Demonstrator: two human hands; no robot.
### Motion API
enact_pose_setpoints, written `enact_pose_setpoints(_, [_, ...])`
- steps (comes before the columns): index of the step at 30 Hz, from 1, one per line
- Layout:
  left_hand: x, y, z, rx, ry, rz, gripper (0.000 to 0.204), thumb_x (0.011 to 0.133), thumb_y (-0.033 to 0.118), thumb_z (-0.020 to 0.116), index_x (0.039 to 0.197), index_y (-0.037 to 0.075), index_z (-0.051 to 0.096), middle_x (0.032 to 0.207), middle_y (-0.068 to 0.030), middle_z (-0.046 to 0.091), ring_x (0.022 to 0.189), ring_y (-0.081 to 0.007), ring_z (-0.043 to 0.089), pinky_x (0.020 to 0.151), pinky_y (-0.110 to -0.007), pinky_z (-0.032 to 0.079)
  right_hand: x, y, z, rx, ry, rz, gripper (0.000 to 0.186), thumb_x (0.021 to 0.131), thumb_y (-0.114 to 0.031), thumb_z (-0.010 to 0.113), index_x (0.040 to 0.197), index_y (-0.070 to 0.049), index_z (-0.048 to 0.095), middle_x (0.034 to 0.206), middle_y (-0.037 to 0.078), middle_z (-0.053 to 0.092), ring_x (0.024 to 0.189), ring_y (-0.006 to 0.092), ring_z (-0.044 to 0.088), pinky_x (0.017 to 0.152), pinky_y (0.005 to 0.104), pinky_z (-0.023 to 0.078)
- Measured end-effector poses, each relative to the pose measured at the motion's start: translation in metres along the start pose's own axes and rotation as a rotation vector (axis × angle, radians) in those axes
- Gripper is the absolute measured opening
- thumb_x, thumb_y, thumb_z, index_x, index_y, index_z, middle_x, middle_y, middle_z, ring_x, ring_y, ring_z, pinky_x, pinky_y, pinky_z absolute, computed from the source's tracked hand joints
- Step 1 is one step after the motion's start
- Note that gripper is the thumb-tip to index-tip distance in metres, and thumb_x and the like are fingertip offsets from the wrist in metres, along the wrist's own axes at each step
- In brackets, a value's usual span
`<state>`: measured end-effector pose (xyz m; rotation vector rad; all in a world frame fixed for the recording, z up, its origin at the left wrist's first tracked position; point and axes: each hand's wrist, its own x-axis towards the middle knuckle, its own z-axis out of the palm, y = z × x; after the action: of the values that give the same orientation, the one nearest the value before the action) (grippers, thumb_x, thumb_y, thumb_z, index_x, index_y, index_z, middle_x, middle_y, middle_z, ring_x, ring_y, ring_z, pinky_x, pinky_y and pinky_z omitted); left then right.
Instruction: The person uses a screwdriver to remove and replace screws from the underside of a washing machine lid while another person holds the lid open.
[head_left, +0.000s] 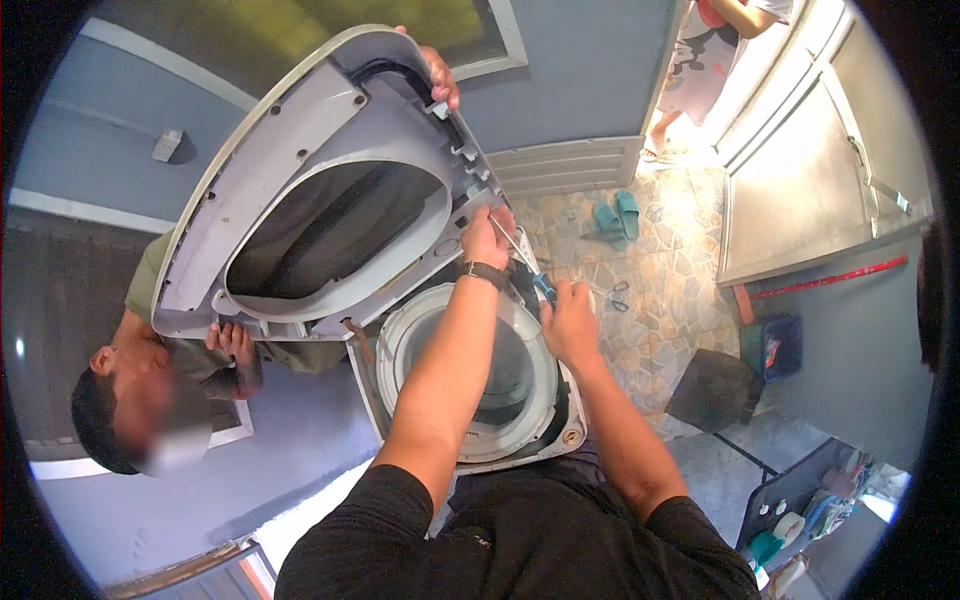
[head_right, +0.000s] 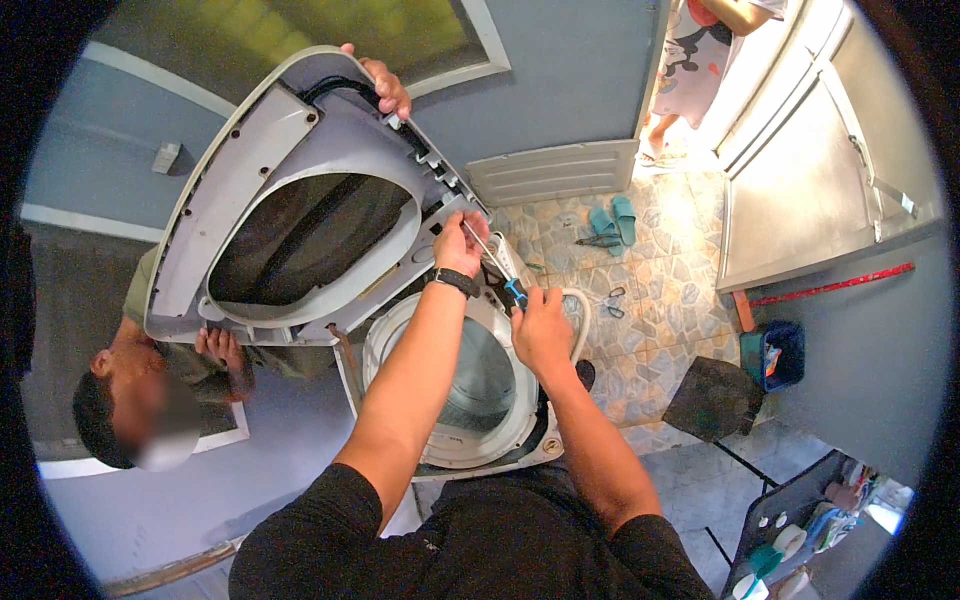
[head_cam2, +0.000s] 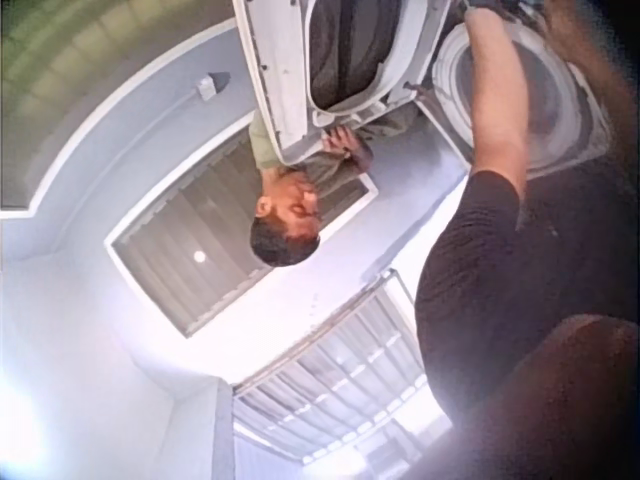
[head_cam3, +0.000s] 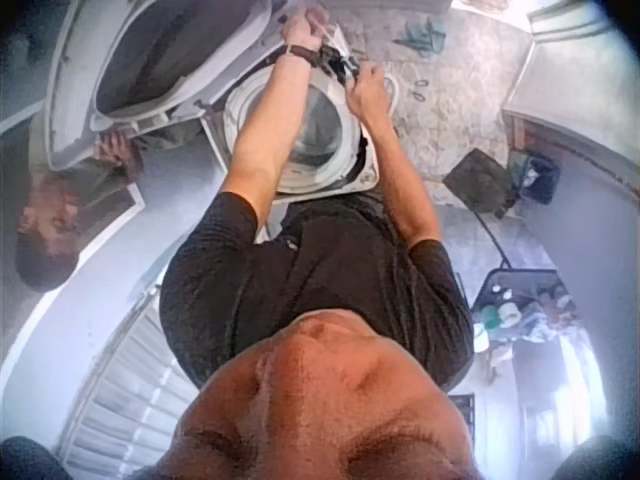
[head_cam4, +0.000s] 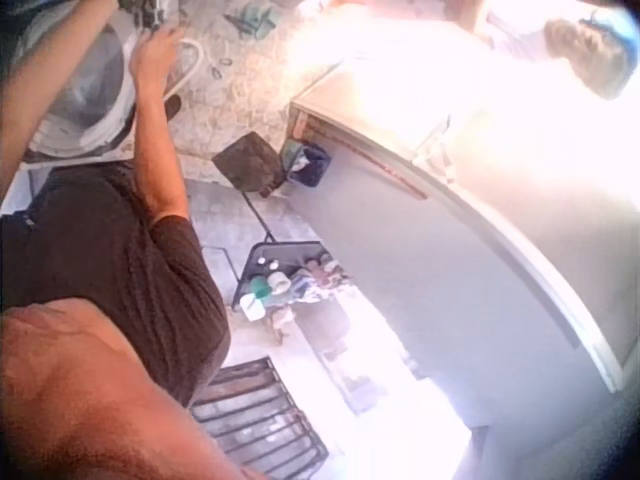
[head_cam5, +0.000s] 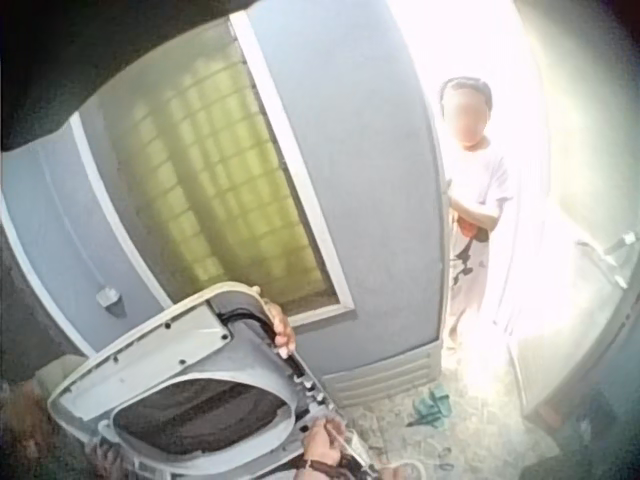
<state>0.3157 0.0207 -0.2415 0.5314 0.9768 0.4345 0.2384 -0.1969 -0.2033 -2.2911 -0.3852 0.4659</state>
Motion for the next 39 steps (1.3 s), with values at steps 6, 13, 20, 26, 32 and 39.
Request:
enact_pose_setpoints(6, [0.0, 0.005, -0.012, 0.073, -0.113, -0.058, 0.021, 0.106, 0.028, 0.058, 0.106, 0.007, 0.063, 0.096, -0.01, 0.074, 0.084, -0.0214, 0.07, 0.072, -0.035, 0.059, -0.004, 0.045, 0.01, 0.213, 0.078, -0.073, 0.032, 0.09, -0.014, 0.067, 0.117, -0.004, 0.053, 0.113, 0.025, 0.06, 0.096, 0.0482, 0.065, 0.084, 0.0532, 0.052])
enact_pose_setpoints(13, [0.013, -0.012, -0.011, -0.578, -0.385, -0.295, 0.021, 0.099, 0.024, 0.059, 0.083, 0.012, 0.057, 0.074, -0.0025, 0.055, 0.078, -0.0215, 0.06, 0.081, -0.04, 0.054, -0.035, 0.086, 0.007, 0.508, 0.081, 0.124, 0.027, 0.083, -0.005, 0.063, 0.106, -0.007, 0.049, 0.087, 0.01, 0.06, 0.079, 0.0216, 0.059, 0.073, 0.037, 0.049])
enact_pose_setpoints(20, [0.008, -0.014, 0.002, -0.563, -0.218, -0.211, 0.023, 0.107, 0.024, 0.05, 0.091, 0.008, 0.058, 0.084, -0.004, 0.06, 0.077, -0.0199, 0.061, 0.078, -0.039, 0.058, -0.03, 0.084, 0.011, 0.556, 0.075, 0.115, 0.023, 0.084, -0.004, 0.061, 0.104, -0.008, 0.05, 0.084, 0.005, 0.056, 0.075, 0.0174, 0.056, 0.07, 0.0349, 0.048])
enact_pose_setpoints(26, [-0.01, -0.008, 0.009, -0.249, -0.041, -0.064, 0.016, 0.108, 0.019, 0.056, 0.097, 0.007, 0.059, 0.088, -0.0046, 0.063, 0.077, -0.02, 0.066, 0.074, -0.036, 0.062, -0.024, 0.075, 0.001, 0.595, 0.058, 0.091, 0.022, 0.085, -0.004, 0.06, 0.104, -0.007, 0.05, 0.087, 0.004, 0.055, 0.077, 0.0159, 0.054, 0.072, 0.0322, 0.048])
enact_pose_setpoints(32, [-0.003, -0.027, 0.008, -0.501, -0.135, -0.068, 0.017, 0.107, 0.023, 0.057, 0.096, 0.012, 0.061, 0.082, -0.0023, 0.062, 0.073, -0.0183, 0.063, 0.067, -0.032, 0.057, -0.022, 0.079, -0.004, 0.537, 0.111, 0.081, 0.022, 0.086, -0.002, 0.059, 0.107, -0.006, 0.052, 0.089, 0.003, 0.055, 0.08, 0.0134, 0.054, 0.075, 0.0309, 0.048])
enact_pose_setpoints(39, [0.005, -0.025, 0.016, -0.75, -0.165, -0.231, 0.021, 0.105, 0.025, 0.055, 0.087, 0.014, 0.053, 0.072, 0.0017, 0.048, 0.063, -0.0133, 0.047, 0.056, -0.026, 0.043, -0.016, 0.089, 0.013, 0.642, 0.084, 0.095, 0.019, 0.089, -0.003, 0.06, 0.106, -0.008, 0.053, 0.09, 0.0, 0.052, 0.081, 0.0104, 0.051, 0.075, 0.0275, 0.043])
